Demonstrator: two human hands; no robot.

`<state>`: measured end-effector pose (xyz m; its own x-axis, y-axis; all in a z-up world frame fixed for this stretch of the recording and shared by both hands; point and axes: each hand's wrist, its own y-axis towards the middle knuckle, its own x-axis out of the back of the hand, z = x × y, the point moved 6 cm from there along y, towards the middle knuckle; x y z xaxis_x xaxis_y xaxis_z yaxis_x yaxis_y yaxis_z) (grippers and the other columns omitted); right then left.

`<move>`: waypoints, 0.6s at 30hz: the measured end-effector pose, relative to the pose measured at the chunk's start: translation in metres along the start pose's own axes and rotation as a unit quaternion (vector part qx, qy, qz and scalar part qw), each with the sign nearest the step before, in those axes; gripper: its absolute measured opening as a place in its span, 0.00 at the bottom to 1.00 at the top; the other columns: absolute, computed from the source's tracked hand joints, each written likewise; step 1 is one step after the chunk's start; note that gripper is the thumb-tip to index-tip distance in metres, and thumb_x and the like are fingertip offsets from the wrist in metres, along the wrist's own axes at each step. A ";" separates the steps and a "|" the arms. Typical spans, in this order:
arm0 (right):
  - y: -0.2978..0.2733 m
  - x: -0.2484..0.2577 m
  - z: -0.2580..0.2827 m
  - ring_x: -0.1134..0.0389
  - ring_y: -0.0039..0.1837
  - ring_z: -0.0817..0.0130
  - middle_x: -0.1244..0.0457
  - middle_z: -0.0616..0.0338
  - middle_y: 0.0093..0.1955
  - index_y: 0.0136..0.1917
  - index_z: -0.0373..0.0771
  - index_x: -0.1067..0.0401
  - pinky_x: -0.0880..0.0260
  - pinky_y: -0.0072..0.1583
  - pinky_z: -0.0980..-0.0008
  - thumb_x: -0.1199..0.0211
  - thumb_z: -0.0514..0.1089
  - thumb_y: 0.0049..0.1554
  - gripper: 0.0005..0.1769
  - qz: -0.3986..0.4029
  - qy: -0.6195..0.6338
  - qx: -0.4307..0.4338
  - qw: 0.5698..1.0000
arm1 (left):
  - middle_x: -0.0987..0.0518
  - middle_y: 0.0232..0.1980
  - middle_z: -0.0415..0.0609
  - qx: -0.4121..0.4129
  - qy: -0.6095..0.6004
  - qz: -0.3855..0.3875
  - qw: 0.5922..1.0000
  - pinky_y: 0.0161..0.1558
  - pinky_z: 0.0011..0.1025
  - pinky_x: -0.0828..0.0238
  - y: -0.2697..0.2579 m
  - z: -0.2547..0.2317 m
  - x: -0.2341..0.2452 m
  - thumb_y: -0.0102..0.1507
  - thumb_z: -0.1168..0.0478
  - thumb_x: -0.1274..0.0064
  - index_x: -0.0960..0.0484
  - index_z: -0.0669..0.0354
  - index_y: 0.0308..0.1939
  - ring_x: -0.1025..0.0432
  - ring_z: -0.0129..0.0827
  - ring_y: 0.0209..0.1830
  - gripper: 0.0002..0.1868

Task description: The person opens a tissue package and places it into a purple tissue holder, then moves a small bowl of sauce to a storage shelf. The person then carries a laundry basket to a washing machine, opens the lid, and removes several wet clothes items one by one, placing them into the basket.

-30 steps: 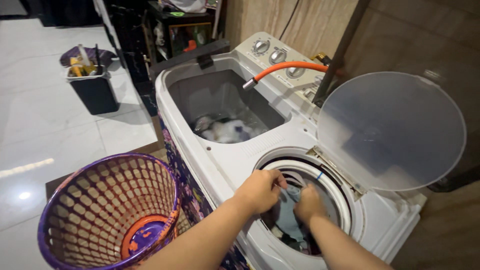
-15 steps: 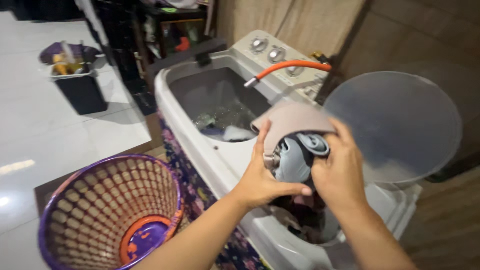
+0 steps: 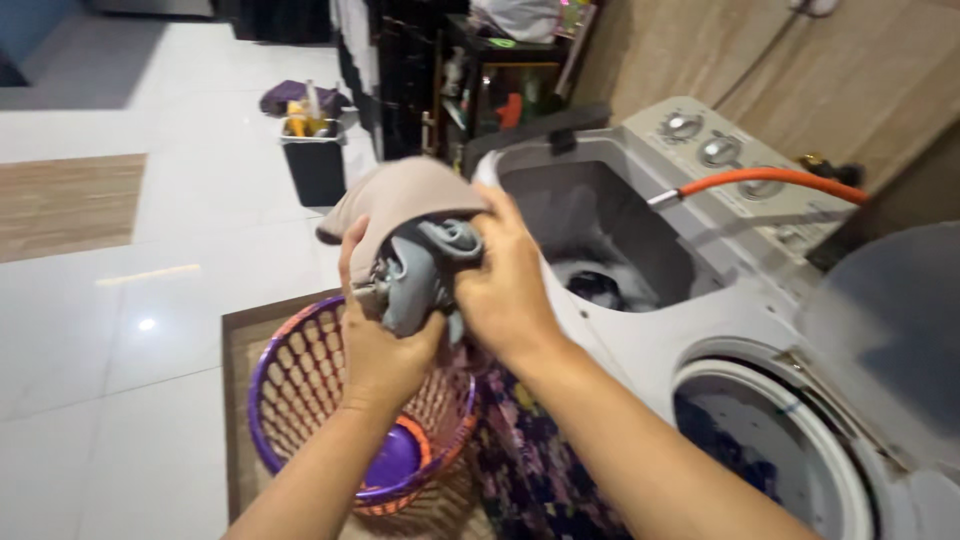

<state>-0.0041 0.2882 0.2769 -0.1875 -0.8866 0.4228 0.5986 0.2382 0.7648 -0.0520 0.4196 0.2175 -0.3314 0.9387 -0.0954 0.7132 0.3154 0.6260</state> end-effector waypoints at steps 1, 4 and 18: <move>-0.001 -0.024 -0.007 0.38 0.72 0.41 0.39 0.37 0.70 0.49 0.26 0.26 0.39 0.73 0.58 0.45 0.28 0.41 0.21 0.011 0.004 -0.018 1.000 | 0.21 0.61 0.55 0.036 0.035 -0.007 0.999 0.64 0.33 0.27 0.001 0.013 0.017 0.51 0.74 0.41 0.52 0.45 0.80 0.24 0.39 0.63 0.57; -0.014 -0.083 -0.036 0.38 0.71 0.41 0.40 0.40 0.71 0.49 0.26 0.25 0.39 0.71 0.57 0.41 0.29 0.41 0.20 0.053 0.019 -0.078 0.995 | 0.17 0.54 0.55 0.136 0.131 -0.012 0.982 0.57 0.34 0.25 -0.004 0.059 0.058 0.49 0.72 0.38 0.50 0.41 0.78 0.21 0.41 0.57 0.57; -0.127 -0.204 -0.189 0.27 0.53 0.57 0.28 0.46 0.52 0.65 0.37 0.28 0.27 0.55 0.63 0.33 0.39 0.51 0.27 0.324 0.058 -0.342 0.880 | 0.17 0.58 0.56 0.156 0.416 0.133 0.886 0.62 0.43 0.30 -0.043 0.294 0.144 0.49 0.71 0.40 0.20 0.42 0.61 0.26 0.52 0.62 0.36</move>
<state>0.1057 0.3635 0.0017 0.4240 -0.6963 0.5791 0.8864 0.4502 -0.1077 0.0515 0.5820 -0.0510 -0.3736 0.5984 0.7088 0.9276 0.2434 0.2834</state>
